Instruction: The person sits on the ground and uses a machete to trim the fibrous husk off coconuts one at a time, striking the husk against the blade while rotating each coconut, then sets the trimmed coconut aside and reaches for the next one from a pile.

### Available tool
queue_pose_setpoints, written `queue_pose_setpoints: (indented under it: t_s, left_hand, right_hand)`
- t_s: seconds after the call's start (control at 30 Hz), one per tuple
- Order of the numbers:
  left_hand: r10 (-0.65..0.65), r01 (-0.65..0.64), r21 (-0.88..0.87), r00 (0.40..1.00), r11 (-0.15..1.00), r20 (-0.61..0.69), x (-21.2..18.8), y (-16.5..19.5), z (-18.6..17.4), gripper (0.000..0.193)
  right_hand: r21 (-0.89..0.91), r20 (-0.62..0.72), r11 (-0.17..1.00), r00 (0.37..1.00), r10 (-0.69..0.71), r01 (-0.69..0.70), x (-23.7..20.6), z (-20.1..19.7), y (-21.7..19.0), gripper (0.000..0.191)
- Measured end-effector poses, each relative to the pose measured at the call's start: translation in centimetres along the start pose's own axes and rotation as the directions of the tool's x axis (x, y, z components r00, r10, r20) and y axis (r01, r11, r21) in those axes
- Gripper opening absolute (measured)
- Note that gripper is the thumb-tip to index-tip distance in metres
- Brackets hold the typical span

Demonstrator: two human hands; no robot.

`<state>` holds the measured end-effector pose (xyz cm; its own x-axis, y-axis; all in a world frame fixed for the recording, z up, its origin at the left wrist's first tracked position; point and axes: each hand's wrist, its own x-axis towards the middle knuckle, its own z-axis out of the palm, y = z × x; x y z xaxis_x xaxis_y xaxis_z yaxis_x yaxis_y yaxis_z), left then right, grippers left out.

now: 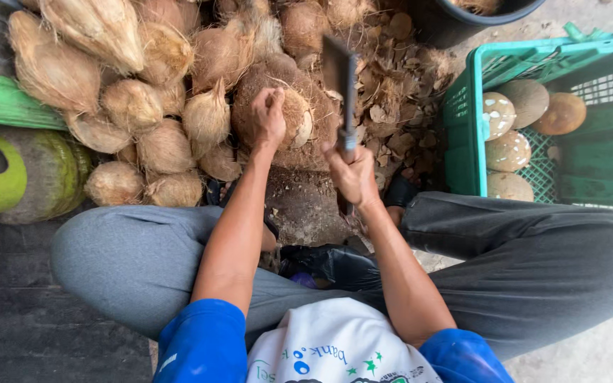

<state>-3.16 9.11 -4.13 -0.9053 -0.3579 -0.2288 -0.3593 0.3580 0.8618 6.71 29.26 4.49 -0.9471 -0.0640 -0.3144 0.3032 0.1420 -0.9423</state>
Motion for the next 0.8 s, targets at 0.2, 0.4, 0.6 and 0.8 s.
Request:
queue_pose_setpoints:
  t_s: [0.2,0.4,0.6,0.8]
  left_hand:
    - [-0.052,0.054,0.042,0.998,0.998,-0.031,0.0,-0.5,0.4,0.038]
    - [0.026,-0.039,-0.22,0.998,0.975,-0.061,-0.6,-0.8,1.3,0.043]
    - [-0.036,0.03,-0.092,0.997,0.995,-0.064,-1.3,0.0,1.0,0.047]
    - [0.064,-0.067,-0.452,0.998,0.889,-0.022,-1.3,-1.7,-0.8,0.059]
  right_hand:
    - [-0.29,0.068,0.955,0.995,0.079,-0.056,0.5,0.4,1.2,0.031]
    - [-0.141,-0.036,0.989,0.998,0.049,-0.053,-0.2,0.7,0.5,0.032]
    - [-0.178,0.097,0.918,0.922,0.375,-0.355,0.4,0.9,1.3,0.02]
    - [-0.13,0.109,0.98,0.981,0.164,-0.149,1.1,0.1,3.1,0.031]
